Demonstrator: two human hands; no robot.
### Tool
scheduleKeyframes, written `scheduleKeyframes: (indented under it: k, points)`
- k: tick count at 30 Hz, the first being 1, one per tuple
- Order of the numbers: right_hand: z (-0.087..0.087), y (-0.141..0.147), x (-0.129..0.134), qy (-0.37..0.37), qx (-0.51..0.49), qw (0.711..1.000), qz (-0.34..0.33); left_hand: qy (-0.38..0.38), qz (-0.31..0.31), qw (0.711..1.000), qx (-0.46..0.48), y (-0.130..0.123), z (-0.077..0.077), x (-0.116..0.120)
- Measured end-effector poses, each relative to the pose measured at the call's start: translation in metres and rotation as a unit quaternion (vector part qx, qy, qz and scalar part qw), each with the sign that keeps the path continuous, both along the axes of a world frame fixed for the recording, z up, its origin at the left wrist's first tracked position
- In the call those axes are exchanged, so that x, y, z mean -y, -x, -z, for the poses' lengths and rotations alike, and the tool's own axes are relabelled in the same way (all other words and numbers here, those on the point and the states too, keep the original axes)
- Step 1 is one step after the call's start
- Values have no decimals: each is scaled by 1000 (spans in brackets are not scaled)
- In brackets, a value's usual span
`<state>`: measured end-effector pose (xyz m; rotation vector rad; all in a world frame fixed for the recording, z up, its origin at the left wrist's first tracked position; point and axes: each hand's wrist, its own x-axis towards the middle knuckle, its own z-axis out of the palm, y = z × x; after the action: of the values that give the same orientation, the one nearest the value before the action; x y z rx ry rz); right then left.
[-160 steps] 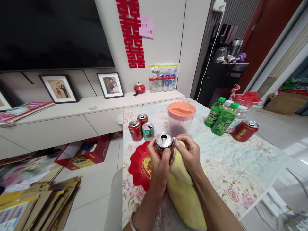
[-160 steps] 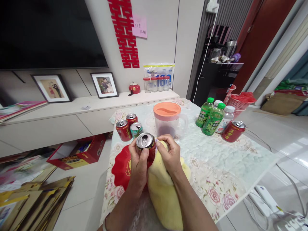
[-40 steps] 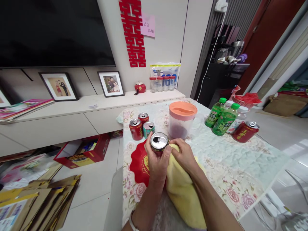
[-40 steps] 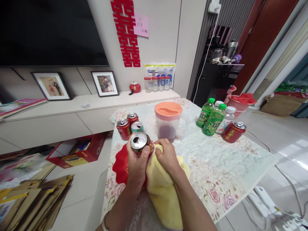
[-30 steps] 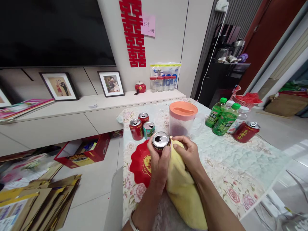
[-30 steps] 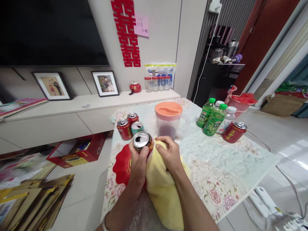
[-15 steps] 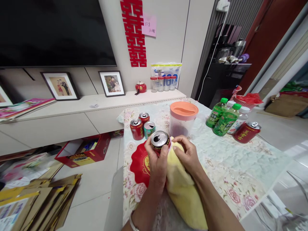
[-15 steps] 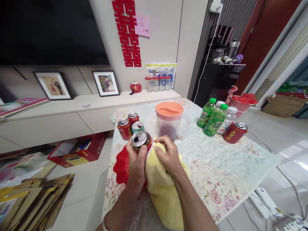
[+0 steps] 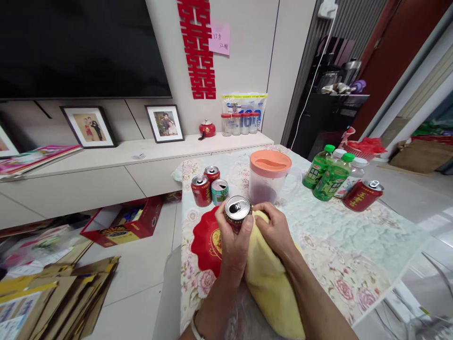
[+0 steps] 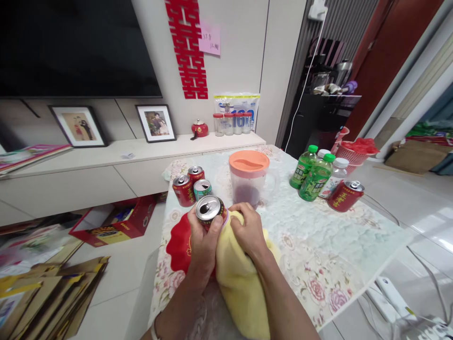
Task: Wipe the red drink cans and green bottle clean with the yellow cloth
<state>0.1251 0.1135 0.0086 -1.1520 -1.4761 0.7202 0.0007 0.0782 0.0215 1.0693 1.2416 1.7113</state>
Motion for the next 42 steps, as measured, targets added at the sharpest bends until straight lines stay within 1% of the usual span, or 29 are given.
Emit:
scheduleKeyframes:
  k: [4, 7, 9, 12, 14, 17, 21, 24, 29, 32, 37, 40, 42]
  points:
    - [-6, 0, 8, -23, -62, 997, -26, 15, 18, 1000, 4, -3, -4, 3]
    - [-9, 0, 13, -61, -87, 994, -28, 11, 35, 999, 0, -5, -4, 5]
    - [-12, 0, 15, -94, -79, 992, -28, 8, 39, 999, 10, -5, -3, 6]
    - [-14, 3, 16, -136, -38, 990, -25, 34, 36, 999, 23, -4, -2, 5]
    - [-14, 6, 17, -154, -16, 988, -17, 46, 43, 998, 26, -3, 0, 4]
    - [-11, 9, 17, -161, -10, 987, 0, 37, 63, 997, 34, -4, 3, 4]
    - [-7, 8, 13, -123, -46, 991, 40, 16, 84, 995, 50, -7, 6, 3]
    - [-9, 6, 12, -88, -81, 991, 53, 1, 103, 994, 32, -8, 6, 3]
    - [-17, 7, 15, -45, -126, 990, 38, -19, 98, 995, -8, -5, 5, 4]
    - [-18, 6, 15, -6, -156, 987, 32, -27, 102, 994, -6, -6, 6, 4]
    - [-20, 0, 8, 75, -200, 976, 28, -46, 130, 990, -9, -6, 10, 1]
    - [-21, -3, 4, 107, -208, 972, 20, -58, 158, 986, -3, -5, 12, 1]
    - [-20, -5, 1, 122, -211, 970, 17, -61, 163, 985, 9, -5, 12, 2]
